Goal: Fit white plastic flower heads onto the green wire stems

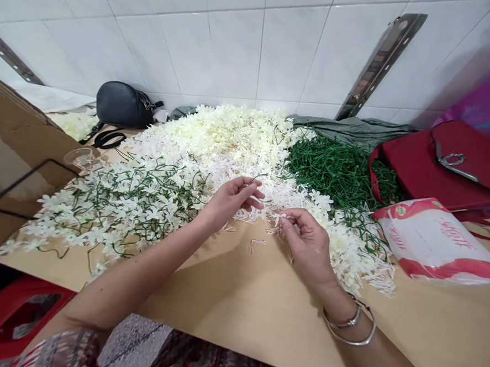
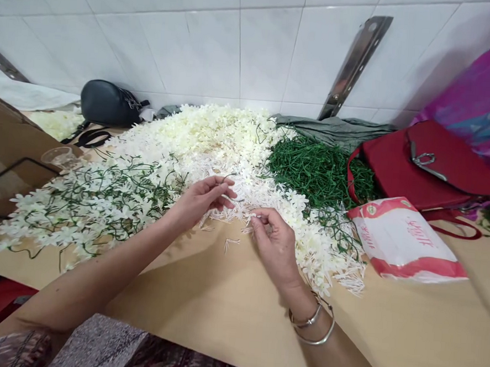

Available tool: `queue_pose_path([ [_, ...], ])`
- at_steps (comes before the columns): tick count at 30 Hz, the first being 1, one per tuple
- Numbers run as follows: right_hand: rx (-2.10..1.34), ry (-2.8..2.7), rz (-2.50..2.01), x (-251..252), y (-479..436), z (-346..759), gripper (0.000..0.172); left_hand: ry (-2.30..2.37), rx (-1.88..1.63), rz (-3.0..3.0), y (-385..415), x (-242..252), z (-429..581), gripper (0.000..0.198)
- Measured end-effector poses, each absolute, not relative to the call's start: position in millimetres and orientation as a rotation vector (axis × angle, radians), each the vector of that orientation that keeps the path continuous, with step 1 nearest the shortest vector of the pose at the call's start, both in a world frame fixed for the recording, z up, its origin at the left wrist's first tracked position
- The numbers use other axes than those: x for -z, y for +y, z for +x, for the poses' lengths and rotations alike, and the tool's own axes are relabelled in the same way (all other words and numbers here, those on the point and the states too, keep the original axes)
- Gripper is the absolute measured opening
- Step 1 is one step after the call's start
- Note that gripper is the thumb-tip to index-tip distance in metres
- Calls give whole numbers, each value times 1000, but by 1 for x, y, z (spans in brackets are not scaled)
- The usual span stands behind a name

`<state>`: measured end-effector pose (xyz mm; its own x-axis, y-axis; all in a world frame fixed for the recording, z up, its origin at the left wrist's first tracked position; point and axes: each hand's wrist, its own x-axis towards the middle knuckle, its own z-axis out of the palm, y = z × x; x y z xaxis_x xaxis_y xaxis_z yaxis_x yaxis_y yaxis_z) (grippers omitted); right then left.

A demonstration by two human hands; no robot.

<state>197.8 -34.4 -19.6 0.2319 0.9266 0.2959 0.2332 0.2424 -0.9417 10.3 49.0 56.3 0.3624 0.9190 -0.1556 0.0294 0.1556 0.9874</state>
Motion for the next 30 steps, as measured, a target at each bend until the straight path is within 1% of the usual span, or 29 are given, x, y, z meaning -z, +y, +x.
queue_pose_path([
  [5,-844,-1079,-1196,19,-30,202,14,977,-727,1230,17,-37,-14,40],
  [11,-1033,-1032,-1127,18,-31,204,15,904,-779,1231,0,-31,-15,48],
  [15,-1170,-1035,-999,14,-32,202,25,842,-711,1185,-4,-31,-12,49],
  [19,-1232,-1115,-985,10,-33,201,33,790,-638,1174,-6,-26,-10,49],
  [25,-1340,-1044,-961,11,-36,192,34,794,-581,1276,-7,-26,-7,42],
  [30,-1345,-1077,-983,11,-38,195,35,904,-650,1272,-6,-30,-8,38],
])
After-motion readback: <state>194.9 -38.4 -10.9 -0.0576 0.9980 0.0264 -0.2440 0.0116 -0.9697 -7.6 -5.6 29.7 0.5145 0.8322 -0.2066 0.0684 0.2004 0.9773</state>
